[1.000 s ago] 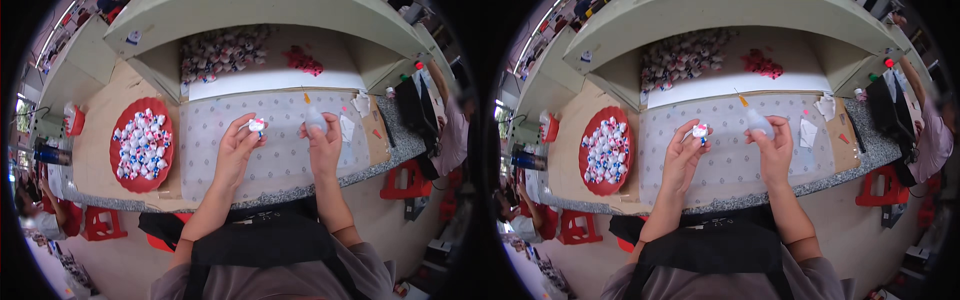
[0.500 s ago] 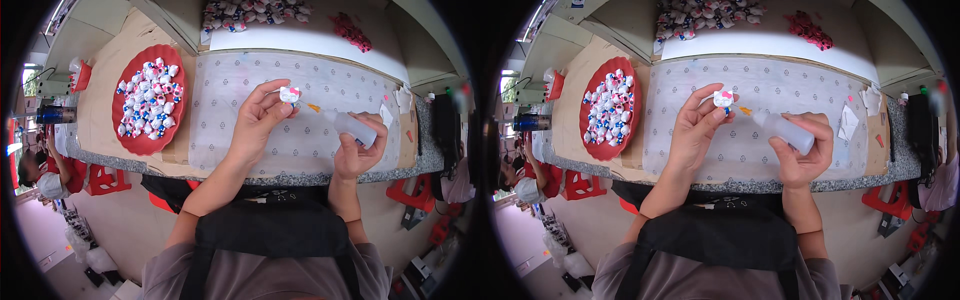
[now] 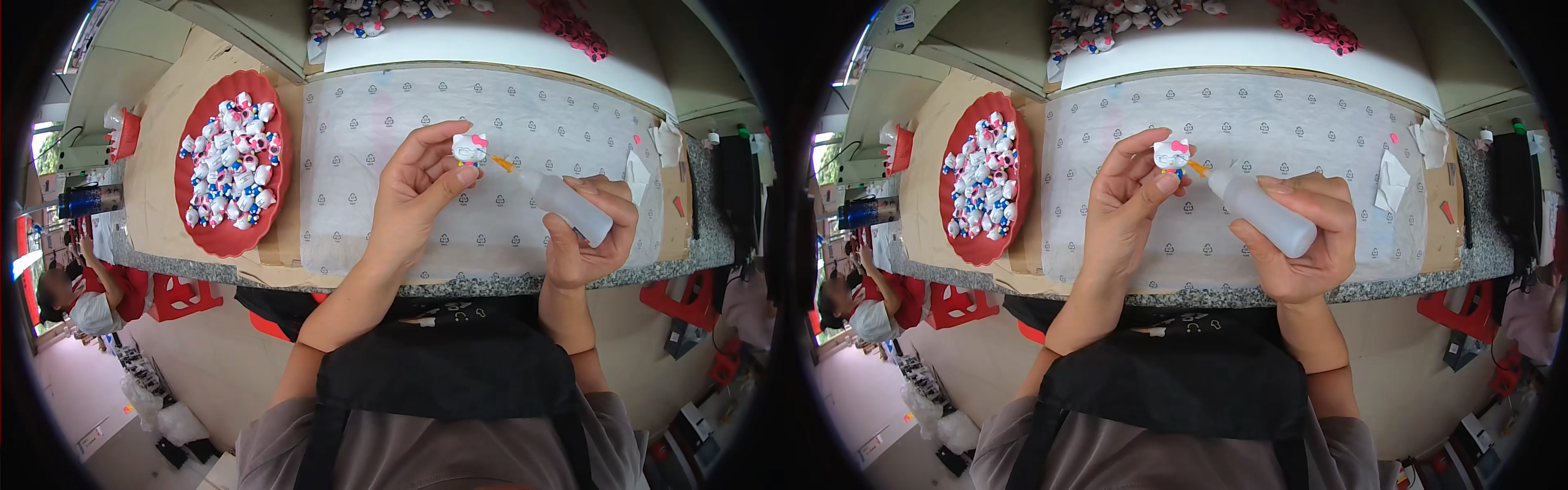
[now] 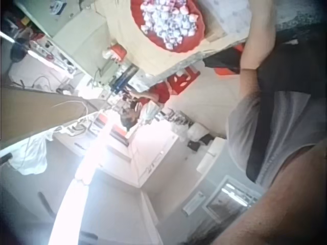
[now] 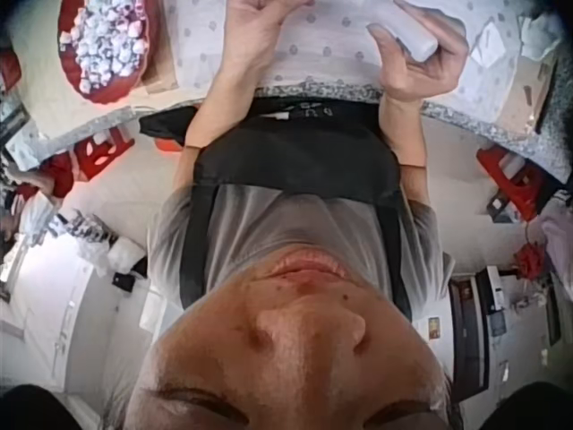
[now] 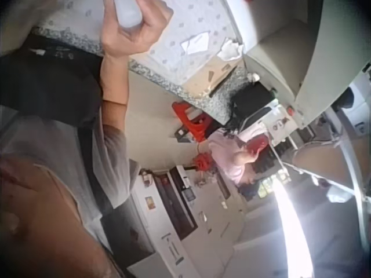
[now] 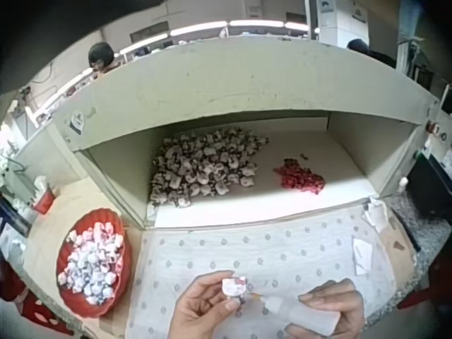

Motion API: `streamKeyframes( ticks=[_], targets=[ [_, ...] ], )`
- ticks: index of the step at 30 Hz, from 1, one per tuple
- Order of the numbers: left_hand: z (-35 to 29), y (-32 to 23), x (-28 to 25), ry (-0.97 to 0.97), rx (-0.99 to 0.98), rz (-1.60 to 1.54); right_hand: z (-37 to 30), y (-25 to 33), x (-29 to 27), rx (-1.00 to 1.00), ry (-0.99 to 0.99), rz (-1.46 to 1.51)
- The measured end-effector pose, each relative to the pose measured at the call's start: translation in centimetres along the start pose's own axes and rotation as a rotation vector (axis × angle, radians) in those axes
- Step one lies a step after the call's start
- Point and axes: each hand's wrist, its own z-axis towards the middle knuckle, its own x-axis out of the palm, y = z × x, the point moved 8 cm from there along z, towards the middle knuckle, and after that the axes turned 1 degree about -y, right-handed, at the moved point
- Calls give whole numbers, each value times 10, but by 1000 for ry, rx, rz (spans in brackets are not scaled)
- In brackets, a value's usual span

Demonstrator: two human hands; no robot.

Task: Gluing pink bows onto small cat figurines at a factory workbench.

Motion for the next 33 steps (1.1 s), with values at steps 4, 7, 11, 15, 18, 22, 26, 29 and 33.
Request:
streamKeyframes(
  ticks=[4, 7, 11, 15, 18, 22, 26, 29, 33],
  targets=[
    [0, 0, -2, -20, 2, -1, -1, -1, -2, 9, -23, 11],
    [0, 0, -3, -23, 5, 2, 0, 1, -1, -7, -1, 0],
    [0, 0, -1, -9, 2, 11, 0, 1, -1, -8, -7, 0],
    [0, 1, 1, 12, 11, 21, 0, 1, 0, -12, -11, 26],
    [0, 2, 1, 5, 1, 21, 0, 2, 2, -19, -14, 35],
    [1, 2, 0, 5, 14, 23, -1, 2, 1, -17, 20, 6],
    [0, 2, 0, -6, -7, 19, 0, 2, 0, -6, 22, 27],
    [0, 3, 0, -10, -17, 23, 0, 2, 0, -18, 14, 25],
    [0, 4, 0, 1, -18, 39, 0, 2, 0, -32, 23, 15]
  ],
)
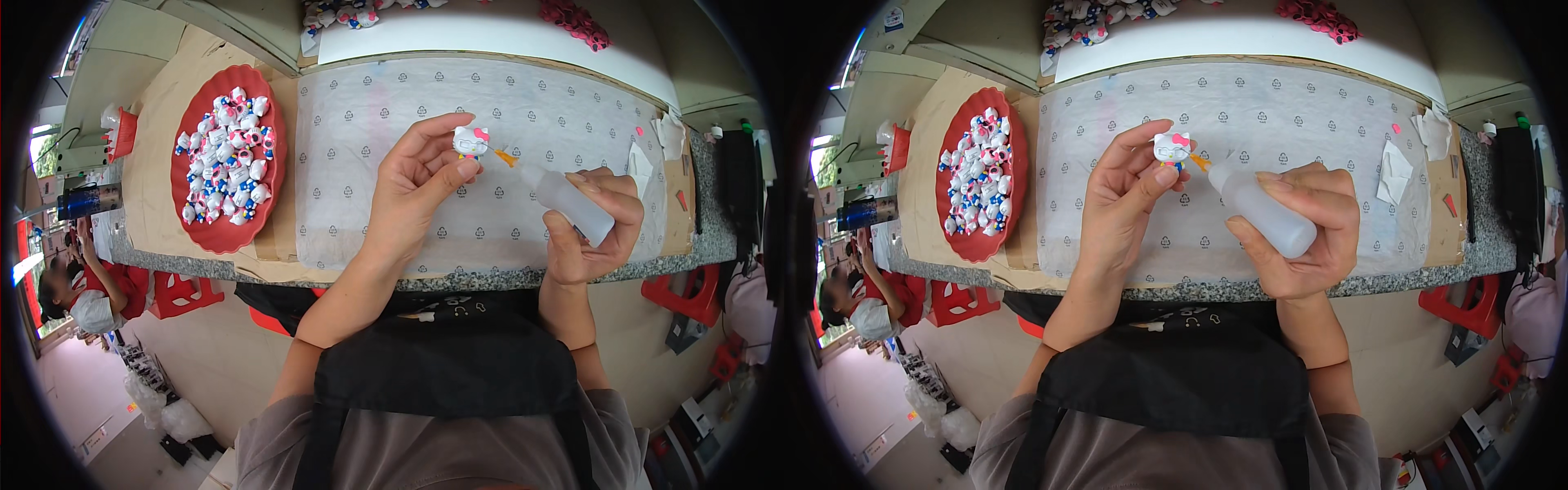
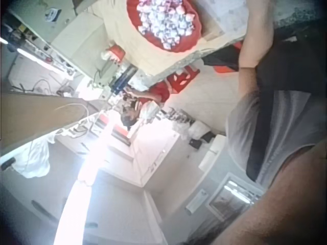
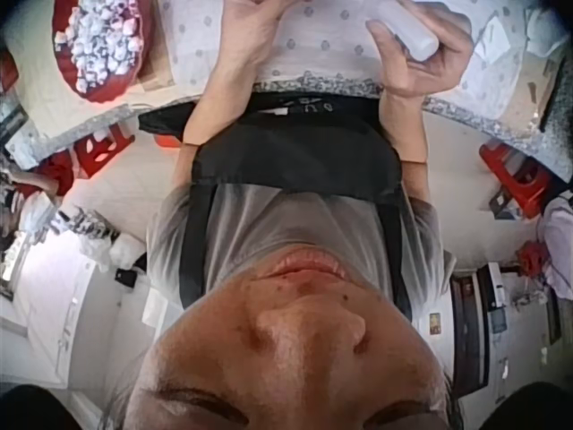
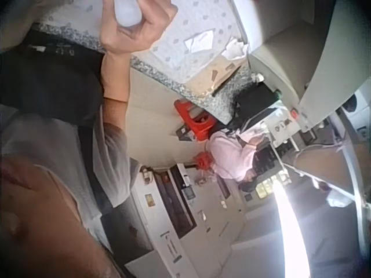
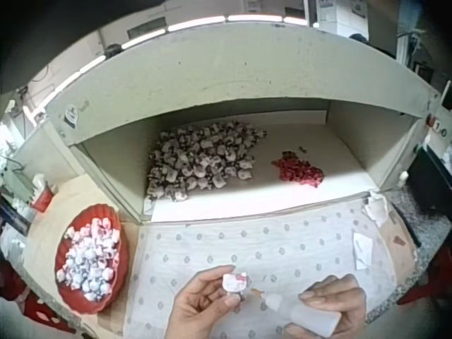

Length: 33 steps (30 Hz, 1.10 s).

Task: Gluing pink bows onto small cat figurines at a factory workbench.

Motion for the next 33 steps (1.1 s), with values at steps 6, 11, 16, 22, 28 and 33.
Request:
streamKeyframes(
  ticks=[6, 11, 16, 22, 28, 33],
  targets=[
    [0, -1, 0, 7, 29, 19, -1, 0, 0, 19, -15, 48],
    [-2, -2, 2, 2, 49, 40, -1, 0, 3, 15, 3, 35],
    [-2, -2, 1, 24, 69, 114, -2, 0, 5, 9, 15, 54],
    [-1, -4, 0, 9, 108, 145, -2, 0, 6, 24, 68, 57],
    [2, -5, 7, 15, 102, 132, -1, -4, -4, 36, -4, 45],
    [0, -7, -5, -88, 65, 89, 7, -24, -24, 268, -74, 258]
  ],
)
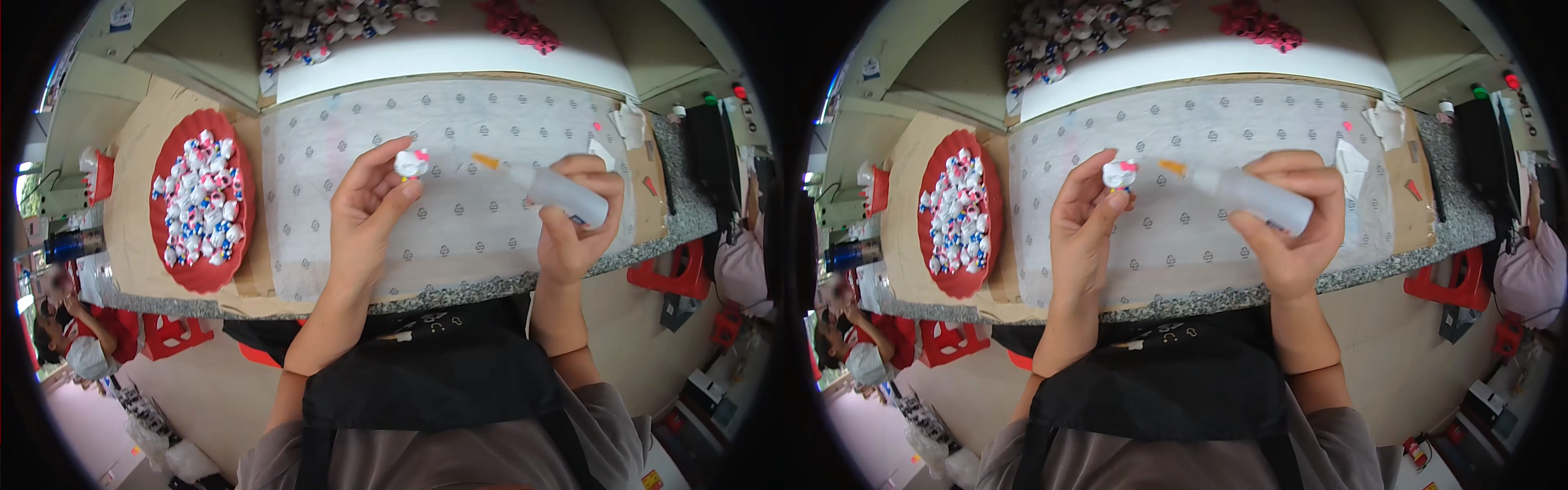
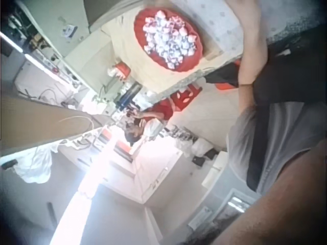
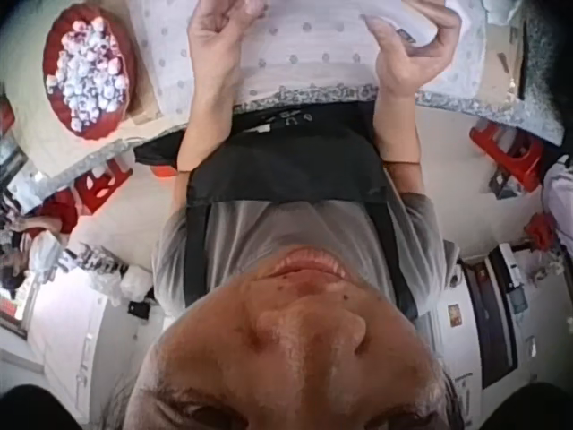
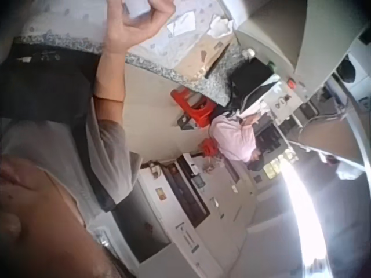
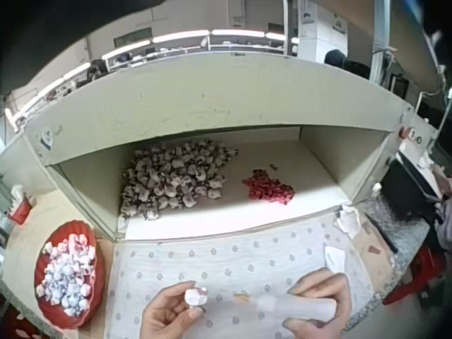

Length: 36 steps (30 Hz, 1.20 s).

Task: Gluing pink bows onto small cat figurines at a factory workbench.

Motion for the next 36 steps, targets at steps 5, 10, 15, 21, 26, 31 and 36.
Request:
streamKeyframes(
  ticks=[5, 10, 15, 21, 26, 31, 36],
  targets=[
    [-4, -3, 1, 17, 13, -61, 46, -35, -32, 366, 43, -187],
    [-6, -3, 8, 82, 17, -42, 113, -93, -45, 255, 191, -792],
    [-5, -2, 5, 61, 25, -61, 142, -123, 0, -49, 360, -1358],
    [-8, -3, -2, 15, 68, 37, 141, -148, 16, -364, 422, -1374],
    [-8, -3, 6, 63, 77, 12, 143, -111, -3, -19, 395, -1304],
    [-7, 0, 9, 79, 89, -12, 127, -92, -34, 90, 155, -800],
    [-9, -4, 7, 67, 90, 2, 60, -62, -18, 440, 241, -227]
  ],
)
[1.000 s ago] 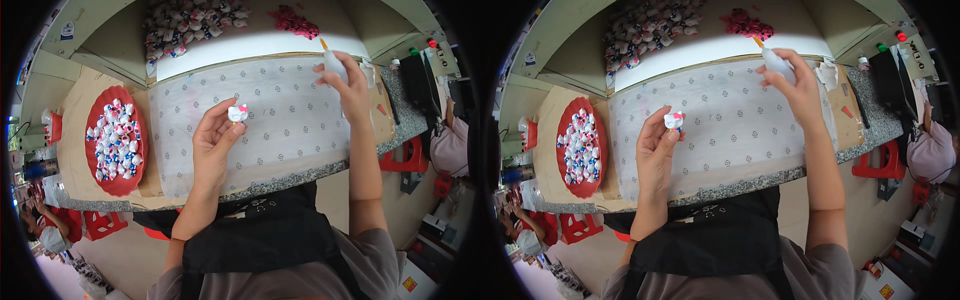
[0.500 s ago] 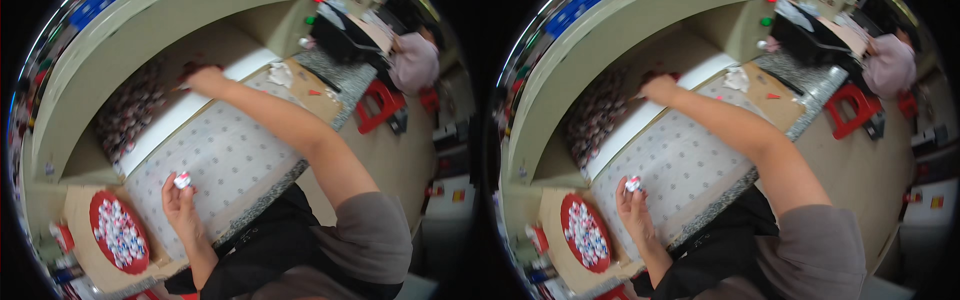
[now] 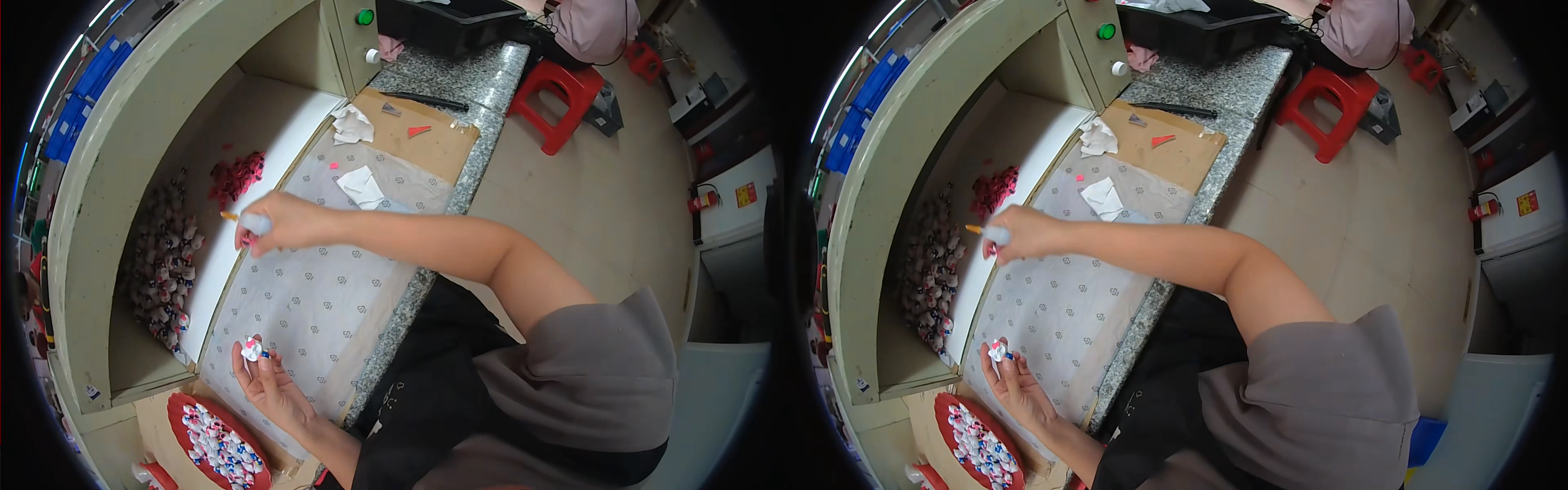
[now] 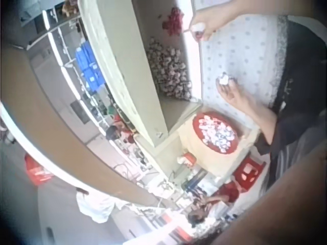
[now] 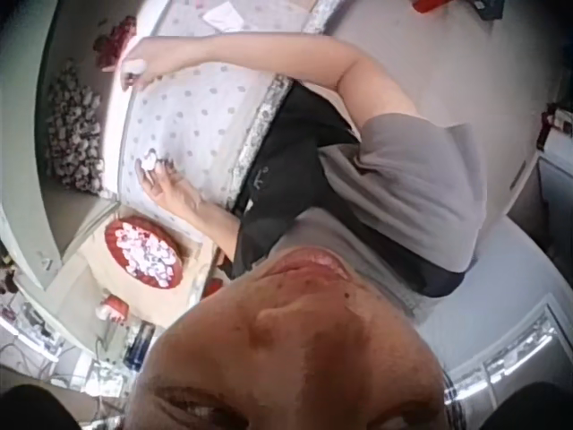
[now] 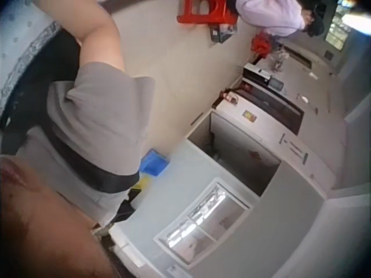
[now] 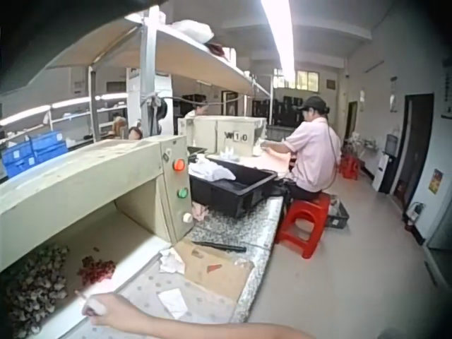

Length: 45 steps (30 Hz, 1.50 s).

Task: Gluing pink bows onto small cat figurines at a factory workbench.

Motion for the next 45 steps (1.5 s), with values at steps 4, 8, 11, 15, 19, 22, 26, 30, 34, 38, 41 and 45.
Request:
streamKeyframes(
  ticks=[4, 8, 11, 15, 19, 22, 26, 30, 34, 38, 41, 45],
  targets=[
    [0, 1, -2, -6, -8, 2, -40, 3, 29, 39, 47, 211],
    [2, 2, -6, -15, 1, 15, -58, 3, 48, 94, 31, 439],
    [3, 3, -4, 5, -21, -2, -60, -8, 55, 126, 48, 425],
    [4, 3, 1, 10, -18, -15, -60, -16, 51, 113, 16, 464],
    [5, 3, 5, 7, -18, -2, -62, -21, 49, 115, 1, 525],
    [2, -3, -3, -40, -6, 23, -61, -17, 59, 115, 37, 581],
    [3, -3, 7, 47, 9, 41, -64, -22, 55, 116, 20, 622],
    [-3, -11, 11, -15, -22, 179, -67, -23, 60, 112, 29, 616],
    [-4, -14, 10, -73, -1, 244, -70, -20, 61, 127, 56, 613],
    [4, -9, 12, -2, 79, 156, -73, -22, 54, 125, 21, 625],
    [4, -9, 2, 29, 103, 152, -70, -25, 58, 140, 49, 637],
    [0, -14, -9, -44, 111, 151, -62, -16, 58, 98, 57, 567]
  ],
)
